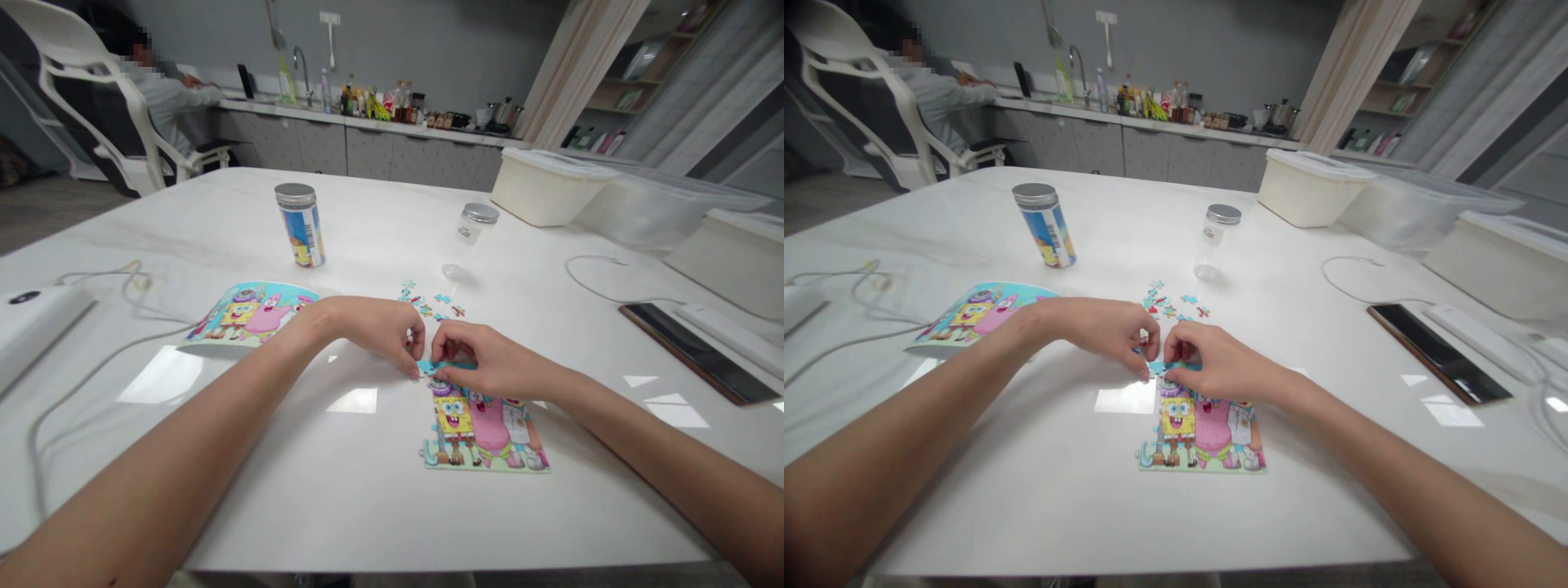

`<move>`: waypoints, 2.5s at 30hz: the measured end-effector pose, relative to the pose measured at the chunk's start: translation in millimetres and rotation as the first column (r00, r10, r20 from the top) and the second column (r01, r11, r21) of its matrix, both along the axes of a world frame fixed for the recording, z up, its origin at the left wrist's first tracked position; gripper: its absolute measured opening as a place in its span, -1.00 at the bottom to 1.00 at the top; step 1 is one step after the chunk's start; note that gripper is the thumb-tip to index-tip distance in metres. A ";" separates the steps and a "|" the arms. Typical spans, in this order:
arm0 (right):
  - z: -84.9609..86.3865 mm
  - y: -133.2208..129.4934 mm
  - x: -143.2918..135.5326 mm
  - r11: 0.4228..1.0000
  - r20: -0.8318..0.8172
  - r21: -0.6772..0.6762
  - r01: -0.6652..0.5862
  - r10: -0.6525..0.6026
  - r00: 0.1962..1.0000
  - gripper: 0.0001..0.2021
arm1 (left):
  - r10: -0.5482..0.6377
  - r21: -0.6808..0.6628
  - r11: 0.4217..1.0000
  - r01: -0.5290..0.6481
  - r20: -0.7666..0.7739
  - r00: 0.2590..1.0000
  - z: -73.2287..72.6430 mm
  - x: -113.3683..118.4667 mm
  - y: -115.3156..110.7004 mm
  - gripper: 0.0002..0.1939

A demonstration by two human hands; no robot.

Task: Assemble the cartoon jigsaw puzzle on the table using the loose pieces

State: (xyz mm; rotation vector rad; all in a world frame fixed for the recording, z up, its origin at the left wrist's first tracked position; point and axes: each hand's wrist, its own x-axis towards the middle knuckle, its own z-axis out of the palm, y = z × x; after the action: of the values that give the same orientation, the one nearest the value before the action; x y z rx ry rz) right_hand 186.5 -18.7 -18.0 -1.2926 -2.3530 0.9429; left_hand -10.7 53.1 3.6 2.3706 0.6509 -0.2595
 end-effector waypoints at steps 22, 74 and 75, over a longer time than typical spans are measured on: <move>-0.3 -0.7 0.0 1.000 -0.007 0.003 -0.002 0.002 1.000 -0.91 | 0.020 -0.026 0.999 -0.019 0.029 0.999 2.4 5.5 -4.9 -0.84; 0.6 -0.5 -0.8 1.000 0.019 0.017 -0.009 0.009 1.000 -0.92 | 0.278 -0.072 0.956 -0.286 -0.103 0.955 2.5 9.0 -7.6 -0.74; 1.5 -0.4 -0.7 1.000 0.012 -0.001 -0.013 0.013 1.000 -0.93 | 0.292 -0.071 0.951 -0.300 -0.105 0.951 4.2 7.6 -6.8 -0.74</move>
State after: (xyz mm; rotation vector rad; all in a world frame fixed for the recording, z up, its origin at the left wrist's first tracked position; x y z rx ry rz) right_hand 185.8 -19.1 -16.4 -1.2881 -2.3731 0.9425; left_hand -3.2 46.3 7.8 2.1522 1.0085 -0.2612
